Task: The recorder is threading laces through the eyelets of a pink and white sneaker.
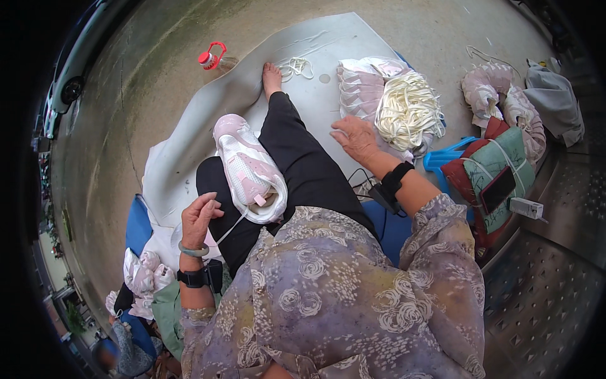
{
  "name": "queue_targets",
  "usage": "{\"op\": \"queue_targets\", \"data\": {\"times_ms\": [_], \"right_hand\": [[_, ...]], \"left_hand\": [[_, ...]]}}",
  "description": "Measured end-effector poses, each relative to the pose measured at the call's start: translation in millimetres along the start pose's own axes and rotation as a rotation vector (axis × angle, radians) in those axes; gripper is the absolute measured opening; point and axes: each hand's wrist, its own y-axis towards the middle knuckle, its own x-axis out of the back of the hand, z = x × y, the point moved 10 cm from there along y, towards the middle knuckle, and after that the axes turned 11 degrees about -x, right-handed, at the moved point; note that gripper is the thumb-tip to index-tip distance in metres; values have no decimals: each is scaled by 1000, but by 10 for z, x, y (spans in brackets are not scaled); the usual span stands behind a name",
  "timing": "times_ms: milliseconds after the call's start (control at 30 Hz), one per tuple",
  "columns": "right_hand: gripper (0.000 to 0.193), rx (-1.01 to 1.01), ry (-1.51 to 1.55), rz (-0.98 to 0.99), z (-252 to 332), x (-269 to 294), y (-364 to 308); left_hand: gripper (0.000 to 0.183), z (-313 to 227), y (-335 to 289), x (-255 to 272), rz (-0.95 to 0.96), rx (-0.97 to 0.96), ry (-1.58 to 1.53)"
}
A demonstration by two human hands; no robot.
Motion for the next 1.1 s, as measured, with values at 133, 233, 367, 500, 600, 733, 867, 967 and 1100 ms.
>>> {"op": "queue_targets", "data": {"times_ms": [133, 233, 367, 500, 600, 733, 867, 967, 1100], "right_hand": [[13, -487, -164, -10, -1620, 283, 52], [13, -520, -534, -55, -1771, 298, 133], [14, -273, -699, 86, -1550, -25, 300], [13, -195, -734, 176, -1596, -213, 343], [13, -35, -615, 151, -1395, -222, 401], [5, 101, -424, 182, -1047, -118, 435], [7, 417, -95, 255, 867, 11, 185], [10, 875, 19, 193, 2237, 245, -320], [16, 945, 163, -35, 2795, 690, -326]], "left_hand": [[19, 315, -6, 500, -223, 105, -121], [18, 548, -152, 756, -368, 200, -218], [18, 671, -262, 887, -424, 308, -168], [18, 572, -168, 881, -396, 315, -77], [18, 391, -70, 862, -401, 290, 18], [17, 101, 321, 413, -273, 167, -86], [27, -368, 622, -247, 3, 18, -388], [73, -652, 722, -819, 286, -147, -521], [77, -981, 536, -1186, 466, -7, -846]]}}
